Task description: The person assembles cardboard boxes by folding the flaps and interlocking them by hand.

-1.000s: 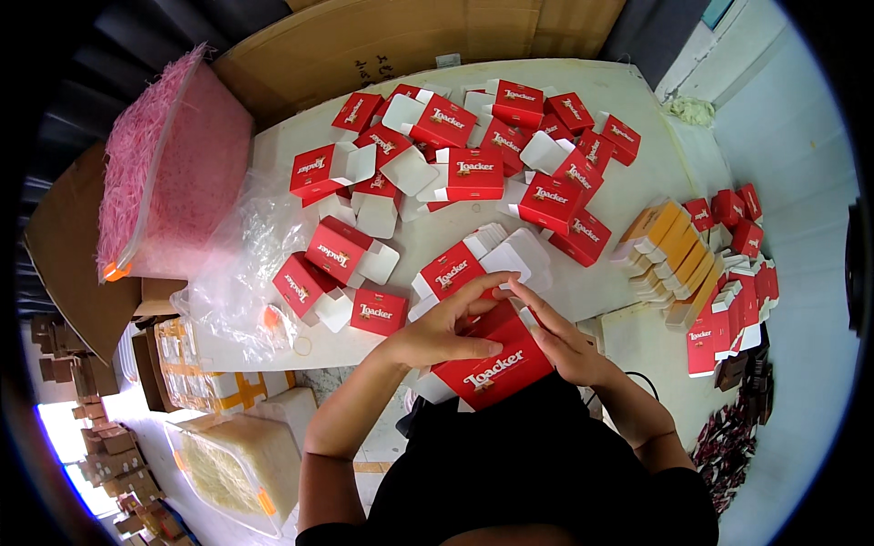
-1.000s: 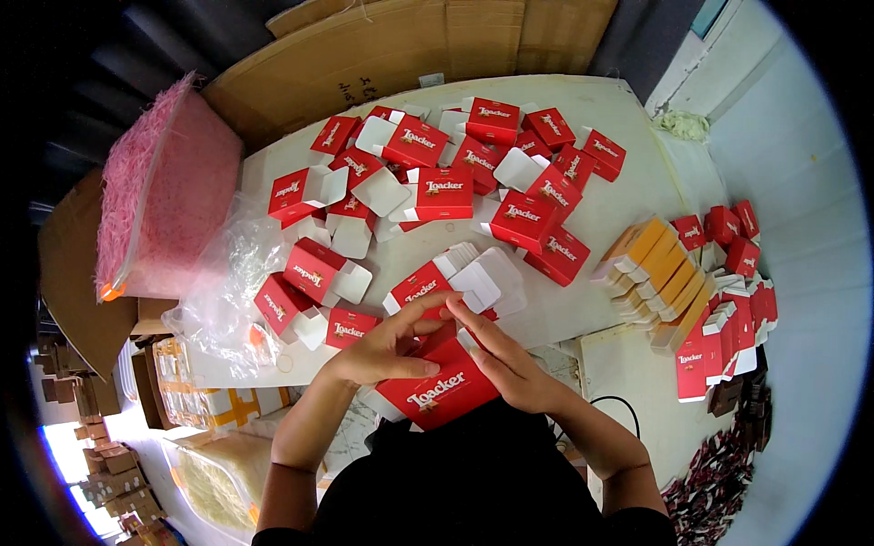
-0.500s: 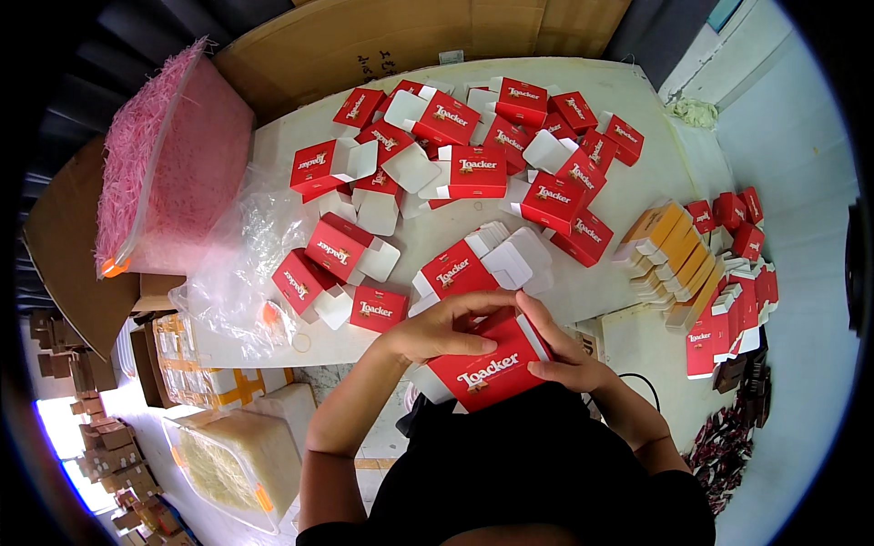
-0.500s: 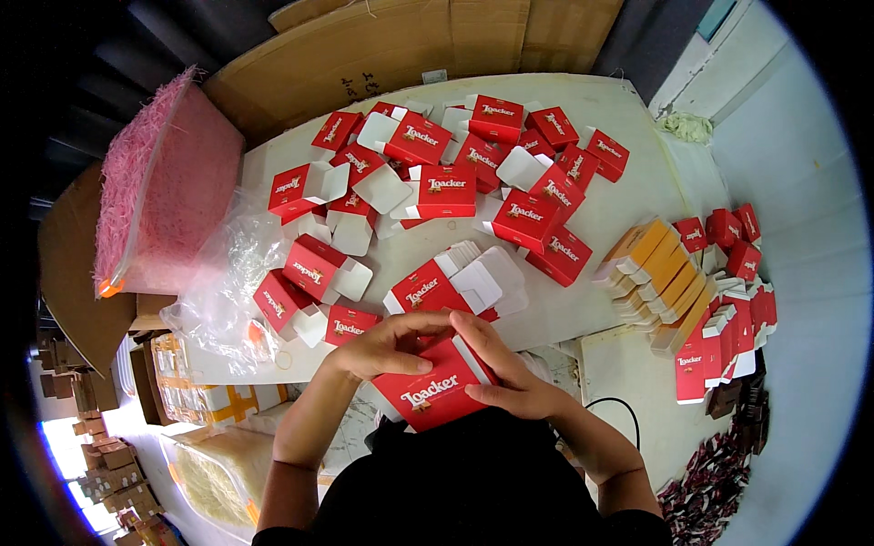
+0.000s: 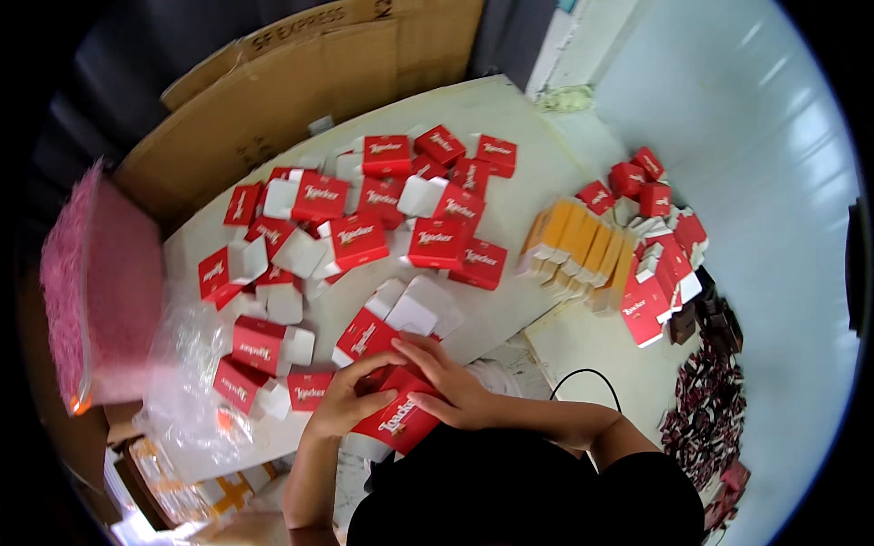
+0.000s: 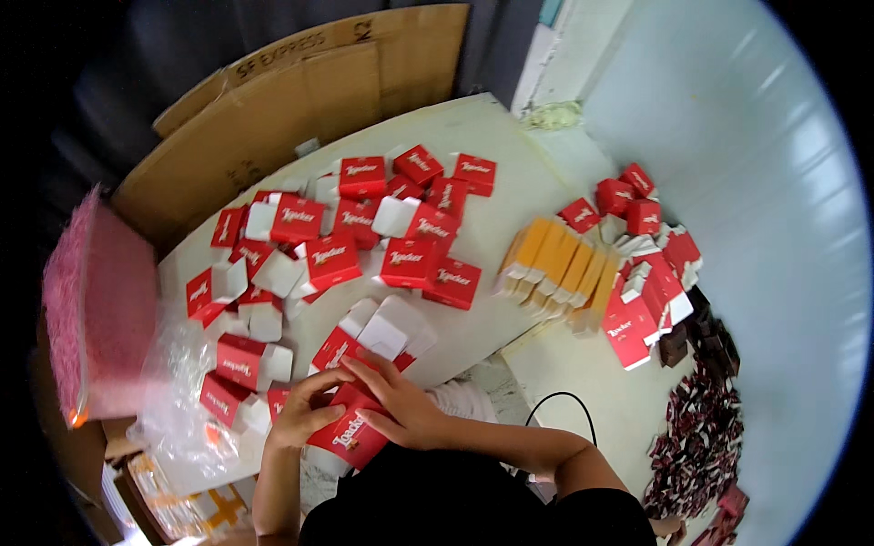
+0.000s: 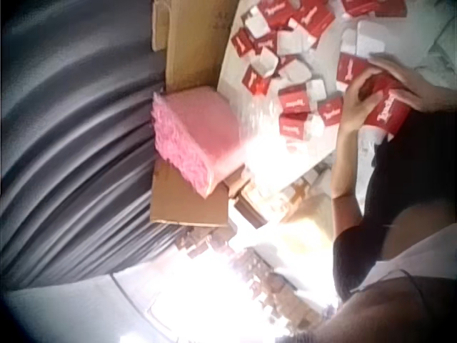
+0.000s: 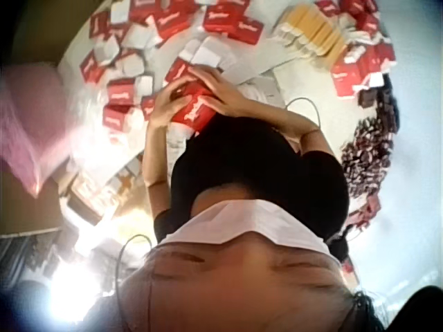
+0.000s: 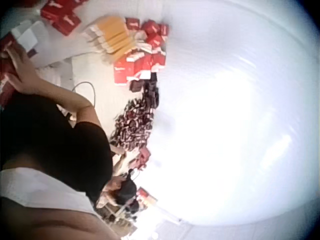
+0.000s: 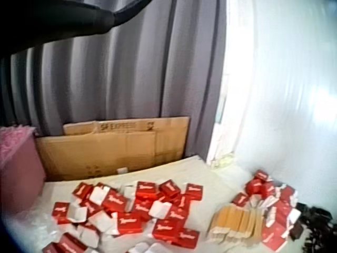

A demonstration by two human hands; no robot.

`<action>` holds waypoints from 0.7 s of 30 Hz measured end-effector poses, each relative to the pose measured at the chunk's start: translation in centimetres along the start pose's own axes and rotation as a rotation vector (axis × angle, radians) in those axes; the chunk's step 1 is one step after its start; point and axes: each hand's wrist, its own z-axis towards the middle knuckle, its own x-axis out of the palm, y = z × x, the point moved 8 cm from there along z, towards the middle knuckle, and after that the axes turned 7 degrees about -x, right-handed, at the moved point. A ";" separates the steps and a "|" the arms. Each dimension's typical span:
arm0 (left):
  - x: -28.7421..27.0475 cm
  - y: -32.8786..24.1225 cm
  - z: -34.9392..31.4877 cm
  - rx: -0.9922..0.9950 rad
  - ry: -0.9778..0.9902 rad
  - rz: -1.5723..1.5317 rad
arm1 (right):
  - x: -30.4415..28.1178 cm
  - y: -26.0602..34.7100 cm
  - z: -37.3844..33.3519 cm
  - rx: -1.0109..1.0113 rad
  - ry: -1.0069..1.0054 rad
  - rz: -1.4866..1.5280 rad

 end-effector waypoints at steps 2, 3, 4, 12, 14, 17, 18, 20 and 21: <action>-0.3 0.0 0.2 0.029 -0.013 0.005 | -0.1 -0.5 0.1 -0.039 -0.039 0.036; -0.5 0.0 0.6 0.050 -0.007 0.022 | -0.4 -0.4 0.2 -0.060 -0.067 0.024; -0.7 0.0 0.8 0.065 -0.009 0.037 | -0.6 -0.4 0.2 -0.080 -0.090 0.020; -4.0 0.5 3.8 0.164 -0.278 -0.022 | -8.7 -12.1 -5.6 0.356 -0.479 0.528; -5.9 0.8 3.0 0.142 -0.408 -0.018 | -16.3 -11.5 -6.8 0.245 -0.777 0.906; -7.4 3.0 3.2 0.085 -0.506 0.023 | -27.1 -12.5 -12.5 0.027 -1.375 0.804; -7.7 4.3 3.7 0.038 -0.504 0.039 | -27.4 -13.5 -14.1 0.133 -1.502 0.779; -9.8 9.0 5.2 0.057 -0.521 0.163 | -27.4 -16.2 -16.7 0.346 -1.739 0.721; -9.8 8.8 5.0 0.103 -0.585 0.415 | -26.6 -17.6 -16.2 0.383 -1.596 0.648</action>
